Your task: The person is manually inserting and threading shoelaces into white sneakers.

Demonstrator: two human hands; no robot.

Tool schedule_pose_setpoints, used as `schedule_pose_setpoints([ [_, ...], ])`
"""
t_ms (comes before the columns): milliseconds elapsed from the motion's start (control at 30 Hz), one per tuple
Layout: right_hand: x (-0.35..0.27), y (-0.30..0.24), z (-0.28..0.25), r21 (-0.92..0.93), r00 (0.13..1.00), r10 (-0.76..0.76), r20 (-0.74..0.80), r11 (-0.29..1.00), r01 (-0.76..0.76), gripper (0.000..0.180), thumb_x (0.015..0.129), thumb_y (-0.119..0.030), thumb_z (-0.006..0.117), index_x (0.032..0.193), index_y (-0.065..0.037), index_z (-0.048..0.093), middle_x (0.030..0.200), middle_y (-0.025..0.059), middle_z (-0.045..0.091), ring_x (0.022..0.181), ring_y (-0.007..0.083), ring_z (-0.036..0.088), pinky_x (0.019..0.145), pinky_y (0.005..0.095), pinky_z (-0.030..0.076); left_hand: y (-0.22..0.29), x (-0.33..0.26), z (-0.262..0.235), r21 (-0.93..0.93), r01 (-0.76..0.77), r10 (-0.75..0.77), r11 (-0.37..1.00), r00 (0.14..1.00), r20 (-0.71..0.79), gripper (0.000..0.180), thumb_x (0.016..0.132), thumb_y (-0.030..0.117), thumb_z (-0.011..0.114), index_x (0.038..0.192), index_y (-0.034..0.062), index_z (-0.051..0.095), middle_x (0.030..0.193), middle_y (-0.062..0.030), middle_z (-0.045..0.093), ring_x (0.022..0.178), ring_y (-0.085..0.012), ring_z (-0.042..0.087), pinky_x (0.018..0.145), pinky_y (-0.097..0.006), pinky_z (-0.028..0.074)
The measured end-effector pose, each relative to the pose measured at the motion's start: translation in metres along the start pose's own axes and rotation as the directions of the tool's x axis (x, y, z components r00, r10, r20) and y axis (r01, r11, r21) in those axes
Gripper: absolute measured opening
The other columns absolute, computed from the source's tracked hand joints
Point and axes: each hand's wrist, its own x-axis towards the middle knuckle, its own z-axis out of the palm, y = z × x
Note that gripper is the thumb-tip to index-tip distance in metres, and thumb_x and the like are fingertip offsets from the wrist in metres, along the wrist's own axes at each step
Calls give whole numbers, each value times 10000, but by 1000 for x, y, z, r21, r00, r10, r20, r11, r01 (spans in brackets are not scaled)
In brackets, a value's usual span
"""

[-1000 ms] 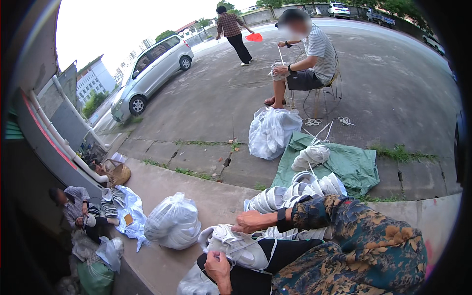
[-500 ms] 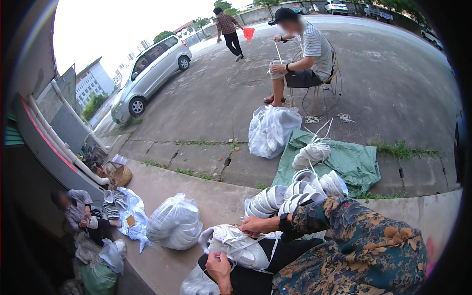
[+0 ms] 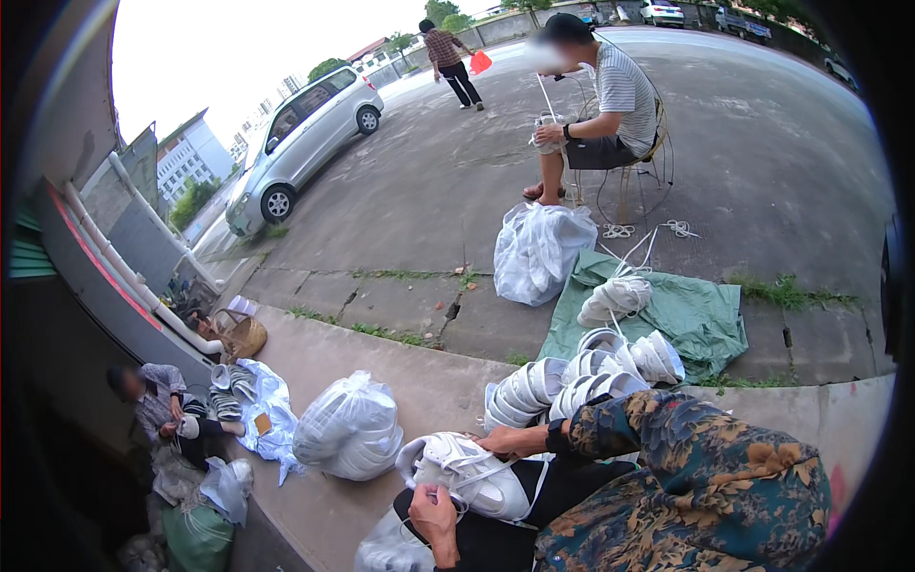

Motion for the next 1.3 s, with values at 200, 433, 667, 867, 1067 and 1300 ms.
schedule_pose_setpoints([
  [200,-3,11,-6,-199,995,-94,16,975,95,126,742,-129,553,790,-34,619,621,8,520,575,105,482,482,262,372,0,1,1,-23,4,-4,1000,1000,-7,152,702,179,628,725,32,595,603,-137,600,576,-307,600,562,-390,456],
  [433,-11,31,-16,-356,986,-167,18,920,162,147,728,-127,558,810,-26,626,639,13,538,611,111,500,515,270,388,-4,-5,0,-63,-61,60,996,998,-15,129,713,138,618,752,18,592,596,-133,596,550,-277,594,555,-367,455],
  [667,-22,2,-20,-267,941,-297,164,905,332,138,678,-95,580,773,-3,618,662,18,575,651,109,519,574,268,407,6,-7,-21,-75,-56,54,996,998,-26,105,722,103,610,765,9,589,562,-102,567,499,-231,557,510,-344,423],
  [867,-21,-17,-36,-267,870,-470,-149,866,423,113,780,-89,561,837,3,594,736,19,585,687,94,524,613,243,427,11,-1,-19,-107,8,-7,994,1000,7,89,741,124,610,761,40,586,541,-82,554,500,-235,557,508,-355,419],
  [1067,-45,-57,1,-218,877,-477,-56,863,455,164,758,-129,597,839,12,577,644,32,553,600,108,505,549,273,418,3,-4,-16,-128,12,-13,992,1000,-4,82,744,106,599,785,35,585,530,-68,532,486,-189,519,504,-329,401],
  [1300,-35,-73,19,-494,850,-526,35,730,473,217,727,-188,628,828,-5,572,583,46,510,545,140,494,498,313,386,11,-7,-15,-149,-35,33,988,999,-19,108,738,82,606,822,16,587,502,-45,500,455,-127,474,484,-287,379],
])
